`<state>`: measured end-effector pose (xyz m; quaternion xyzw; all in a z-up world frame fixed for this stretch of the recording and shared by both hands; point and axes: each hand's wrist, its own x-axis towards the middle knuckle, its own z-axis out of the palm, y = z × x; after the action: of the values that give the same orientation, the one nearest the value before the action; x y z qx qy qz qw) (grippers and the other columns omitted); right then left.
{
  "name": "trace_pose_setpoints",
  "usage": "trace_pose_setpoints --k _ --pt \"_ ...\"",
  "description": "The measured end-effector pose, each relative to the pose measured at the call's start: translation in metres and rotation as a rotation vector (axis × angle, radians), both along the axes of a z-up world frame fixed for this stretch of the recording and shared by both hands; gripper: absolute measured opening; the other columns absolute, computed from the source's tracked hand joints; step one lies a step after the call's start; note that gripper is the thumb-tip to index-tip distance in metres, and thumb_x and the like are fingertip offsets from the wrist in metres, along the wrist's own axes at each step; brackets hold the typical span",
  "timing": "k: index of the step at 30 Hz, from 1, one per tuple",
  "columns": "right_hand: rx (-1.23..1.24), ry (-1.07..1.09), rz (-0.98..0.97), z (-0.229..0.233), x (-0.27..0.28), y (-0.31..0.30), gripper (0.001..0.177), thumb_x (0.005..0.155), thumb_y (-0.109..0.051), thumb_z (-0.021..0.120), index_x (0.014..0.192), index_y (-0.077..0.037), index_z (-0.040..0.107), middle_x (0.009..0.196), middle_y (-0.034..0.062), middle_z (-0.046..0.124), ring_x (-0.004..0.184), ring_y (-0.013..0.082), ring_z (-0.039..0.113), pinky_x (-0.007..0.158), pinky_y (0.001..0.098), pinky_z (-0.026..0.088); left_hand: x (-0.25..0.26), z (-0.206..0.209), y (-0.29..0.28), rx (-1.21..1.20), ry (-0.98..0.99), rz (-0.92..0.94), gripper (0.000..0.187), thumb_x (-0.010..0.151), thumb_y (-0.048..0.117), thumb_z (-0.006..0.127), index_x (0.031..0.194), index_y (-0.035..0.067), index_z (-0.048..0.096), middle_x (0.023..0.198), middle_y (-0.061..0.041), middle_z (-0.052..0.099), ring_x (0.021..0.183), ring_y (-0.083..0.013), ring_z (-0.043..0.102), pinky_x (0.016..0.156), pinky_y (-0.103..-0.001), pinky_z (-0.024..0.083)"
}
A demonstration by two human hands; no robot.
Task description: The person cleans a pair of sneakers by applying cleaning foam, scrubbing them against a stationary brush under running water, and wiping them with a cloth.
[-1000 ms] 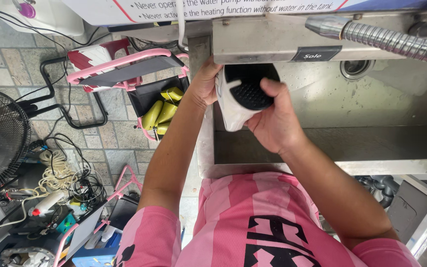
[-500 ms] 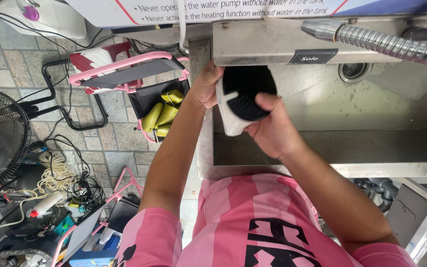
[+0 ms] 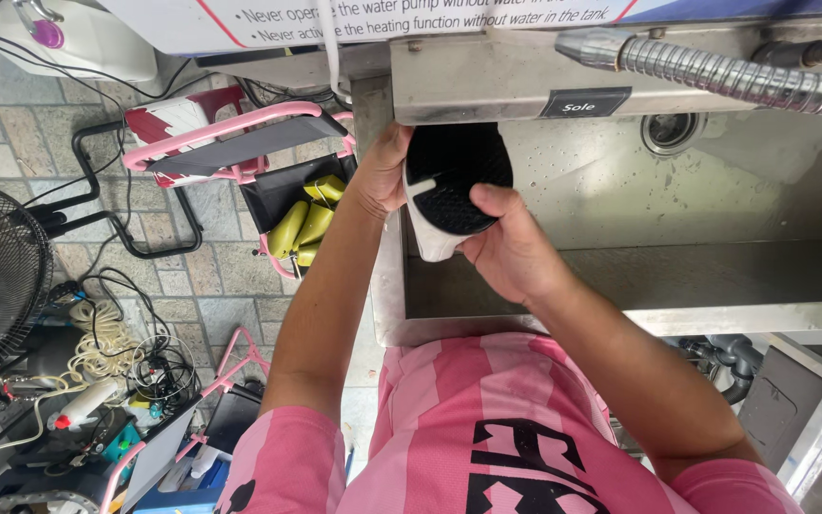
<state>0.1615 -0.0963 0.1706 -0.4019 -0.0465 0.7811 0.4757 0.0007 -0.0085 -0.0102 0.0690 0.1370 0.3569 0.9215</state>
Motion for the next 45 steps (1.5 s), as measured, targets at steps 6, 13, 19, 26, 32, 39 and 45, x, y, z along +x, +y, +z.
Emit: trace_pose_setpoints --k 6,13,19,26,32,39,45 --pt "0.009 0.088 -0.012 -0.02 0.025 0.014 0.057 0.096 -0.046 0.059 0.139 -0.009 0.056 0.129 0.0057 0.069 0.115 0.0212 0.067 0.099 0.0426 0.054 0.007 0.004 0.007 0.014 0.083 -0.018 0.07 0.094 0.027 0.083 0.148 0.002 0.045 0.136 -0.013 0.063 0.124 -0.0248 0.066 0.106 -0.042 0.057" --pt "0.016 -0.053 0.1 -0.023 0.05 -0.042 0.075 0.087 -0.04 0.071 0.148 -0.003 0.048 0.134 0.0086 0.065 0.123 0.0227 0.062 0.106 0.0443 0.049 0.005 0.021 -0.015 0.104 0.066 -0.078 0.076 0.089 0.024 0.086 0.149 0.0 0.046 0.135 -0.011 0.066 0.126 -0.0228 0.065 0.11 -0.04 0.054" --pt "0.141 -0.267 0.267 -0.003 0.106 -0.097 0.11 0.069 -0.035 0.078 0.161 0.0 0.031 0.152 0.0175 0.05 0.139 0.0287 0.048 0.115 0.0418 0.035 0.018 0.048 -0.079 0.019 0.217 -0.083 0.077 0.087 0.021 0.089 0.149 0.002 0.049 0.135 -0.01 0.065 0.124 -0.0228 0.064 0.108 -0.038 0.05" --pt "0.202 -0.202 0.231 0.011 0.146 -0.141 0.123 0.062 -0.021 0.085 0.164 0.005 0.023 0.162 0.0208 0.041 0.151 0.0305 0.037 0.124 0.04 0.024 0.037 0.13 -0.113 0.239 0.375 -0.073 0.067 0.084 0.004 0.087 0.143 0.007 0.055 0.133 -0.002 0.064 0.126 -0.0168 0.061 0.111 -0.037 0.05" --pt "0.339 -0.199 0.236 0.024 0.16 -0.154 0.12 0.067 -0.02 0.087 0.164 0.006 0.022 0.167 0.0213 0.034 0.154 0.0299 0.033 0.126 0.0404 0.021 0.045 0.188 -0.111 0.442 0.379 -0.084 0.061 0.088 -0.005 0.084 0.141 0.005 0.057 0.127 -0.002 0.066 0.121 -0.0136 0.063 0.113 -0.035 0.051" --pt "0.488 -0.319 0.285 0.042 0.159 -0.141 0.114 0.075 -0.031 0.085 0.163 0.007 0.024 0.171 0.0207 0.03 0.161 0.0299 0.027 0.131 0.0434 0.015 0.052 0.19 -0.105 0.27 0.423 0.118 0.053 0.089 -0.002 0.078 0.138 0.004 0.057 0.129 -0.005 0.067 0.12 -0.0161 0.065 0.108 -0.034 0.053" --pt "0.379 -0.137 0.242 0.045 0.151 -0.127 0.114 0.077 -0.047 0.083 0.162 0.007 0.03 0.162 0.0246 0.043 0.154 0.0351 0.04 0.129 0.0468 0.026 0.039 0.179 -0.089 -0.053 0.462 0.263 0.03 0.097 0.011 0.071 0.124 -0.001 0.064 0.114 -0.011 0.073 0.102 -0.0223 0.072 0.093 -0.037 0.059"
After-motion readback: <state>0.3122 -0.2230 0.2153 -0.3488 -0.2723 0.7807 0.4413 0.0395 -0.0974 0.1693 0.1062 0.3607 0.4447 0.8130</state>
